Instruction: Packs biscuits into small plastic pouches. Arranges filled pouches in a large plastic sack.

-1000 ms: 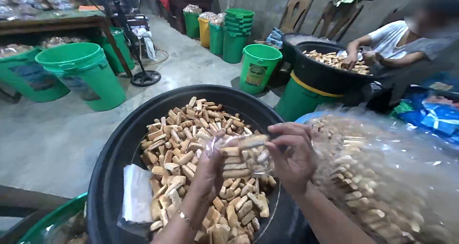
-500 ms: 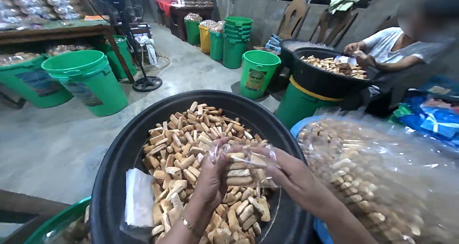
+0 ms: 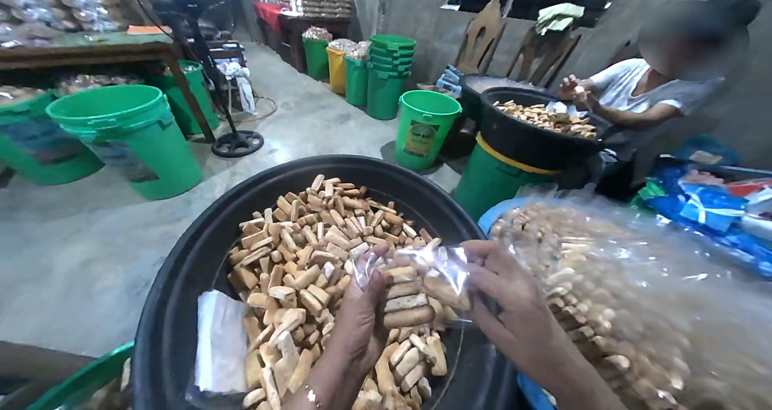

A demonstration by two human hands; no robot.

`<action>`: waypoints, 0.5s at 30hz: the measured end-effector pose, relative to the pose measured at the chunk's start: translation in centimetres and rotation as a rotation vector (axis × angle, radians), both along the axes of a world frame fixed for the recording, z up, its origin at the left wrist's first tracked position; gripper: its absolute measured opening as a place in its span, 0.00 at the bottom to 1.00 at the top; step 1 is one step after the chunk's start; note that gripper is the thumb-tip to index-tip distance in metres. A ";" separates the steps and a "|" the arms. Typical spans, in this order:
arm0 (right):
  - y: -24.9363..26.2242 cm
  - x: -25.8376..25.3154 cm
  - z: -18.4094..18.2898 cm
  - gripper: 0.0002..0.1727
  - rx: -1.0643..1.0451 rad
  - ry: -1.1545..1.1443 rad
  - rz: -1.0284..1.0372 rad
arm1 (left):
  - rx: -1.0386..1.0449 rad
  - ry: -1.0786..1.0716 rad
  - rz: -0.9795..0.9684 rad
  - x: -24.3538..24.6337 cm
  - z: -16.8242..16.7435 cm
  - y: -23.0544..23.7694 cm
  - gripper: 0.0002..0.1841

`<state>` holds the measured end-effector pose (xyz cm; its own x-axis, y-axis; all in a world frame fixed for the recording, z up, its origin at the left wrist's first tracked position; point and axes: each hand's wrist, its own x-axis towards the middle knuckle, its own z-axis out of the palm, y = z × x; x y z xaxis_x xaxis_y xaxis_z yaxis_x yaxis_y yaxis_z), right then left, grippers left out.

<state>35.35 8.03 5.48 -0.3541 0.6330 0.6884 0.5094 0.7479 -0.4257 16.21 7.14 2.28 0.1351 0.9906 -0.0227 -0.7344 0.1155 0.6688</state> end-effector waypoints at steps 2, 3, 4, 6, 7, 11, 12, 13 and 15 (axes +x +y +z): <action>-0.2 0.8 0.2 0.23 -0.034 -0.079 0.036 | -0.006 0.001 -0.005 0.1 -0.2 0.1 0.18; -0.2 1.1 0.3 0.24 -0.040 -0.102 0.061 | -0.007 0.001 -0.011 0.1 -0.3 0.0 0.18; -0.1 1.5 0.3 0.23 -0.041 -0.112 0.097 | -0.010 0.002 -0.021 0.2 -0.3 -0.1 0.18; 0.3 2.0 0.2 0.16 0.002 -0.116 0.159 | -0.015 0.000 -0.052 0.3 -0.4 -0.2 0.17; 0.5 2.2 0.1 0.13 0.055 -0.112 0.162 | -0.021 -0.004 -0.063 0.3 -0.4 -0.1 0.18; 1.1 2.1 -0.6 0.13 0.279 -0.010 -0.016 | 0.024 0.005 -0.113 0.1 -0.5 -0.2 0.27; 1.1 1.8 -0.7 0.14 0.300 0.022 -0.057 | 0.075 0.015 -0.146 0.0 -0.5 -0.3 0.32; 1.0 1.6 -0.7 0.15 0.301 0.032 -0.077 | 0.113 0.032 -0.177 0.1 -0.4 -0.5 0.36; 0.7 1.3 -0.4 0.20 0.215 -0.025 -0.019 | 0.163 0.056 -0.215 0.3 -0.3 -0.6 0.40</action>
